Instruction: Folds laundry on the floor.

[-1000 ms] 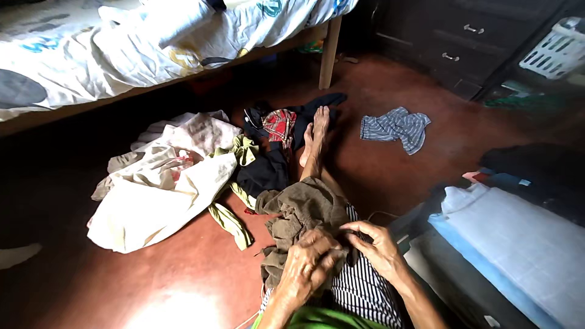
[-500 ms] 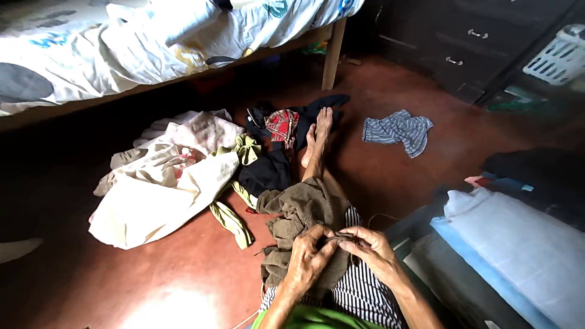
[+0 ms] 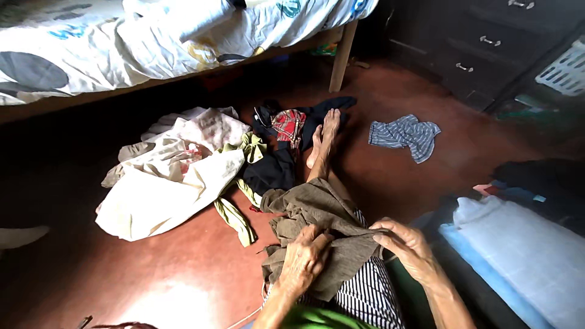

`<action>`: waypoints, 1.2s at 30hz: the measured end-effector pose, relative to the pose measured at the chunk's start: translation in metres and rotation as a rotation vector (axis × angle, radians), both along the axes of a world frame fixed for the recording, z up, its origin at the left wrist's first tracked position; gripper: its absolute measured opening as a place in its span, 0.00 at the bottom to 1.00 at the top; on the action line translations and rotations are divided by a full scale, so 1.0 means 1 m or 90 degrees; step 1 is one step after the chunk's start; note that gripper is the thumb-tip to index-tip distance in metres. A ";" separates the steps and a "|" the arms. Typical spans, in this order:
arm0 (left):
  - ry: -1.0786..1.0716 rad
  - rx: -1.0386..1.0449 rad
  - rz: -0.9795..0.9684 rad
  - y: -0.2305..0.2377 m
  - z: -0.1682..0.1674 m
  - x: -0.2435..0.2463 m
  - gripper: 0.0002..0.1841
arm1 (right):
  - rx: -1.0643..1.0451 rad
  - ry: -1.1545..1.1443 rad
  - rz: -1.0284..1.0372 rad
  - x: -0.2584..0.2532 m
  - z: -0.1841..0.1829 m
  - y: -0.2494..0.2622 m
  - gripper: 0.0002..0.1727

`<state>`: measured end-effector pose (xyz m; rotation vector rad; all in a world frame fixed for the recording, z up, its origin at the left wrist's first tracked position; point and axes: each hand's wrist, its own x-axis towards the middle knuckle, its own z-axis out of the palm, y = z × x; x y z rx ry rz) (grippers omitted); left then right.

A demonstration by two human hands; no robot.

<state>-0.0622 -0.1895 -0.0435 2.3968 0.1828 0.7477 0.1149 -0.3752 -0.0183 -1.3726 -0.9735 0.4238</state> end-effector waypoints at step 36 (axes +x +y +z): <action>-0.280 -0.006 -0.273 0.048 0.307 0.058 0.03 | -0.184 -0.587 0.147 0.035 0.378 0.065 0.05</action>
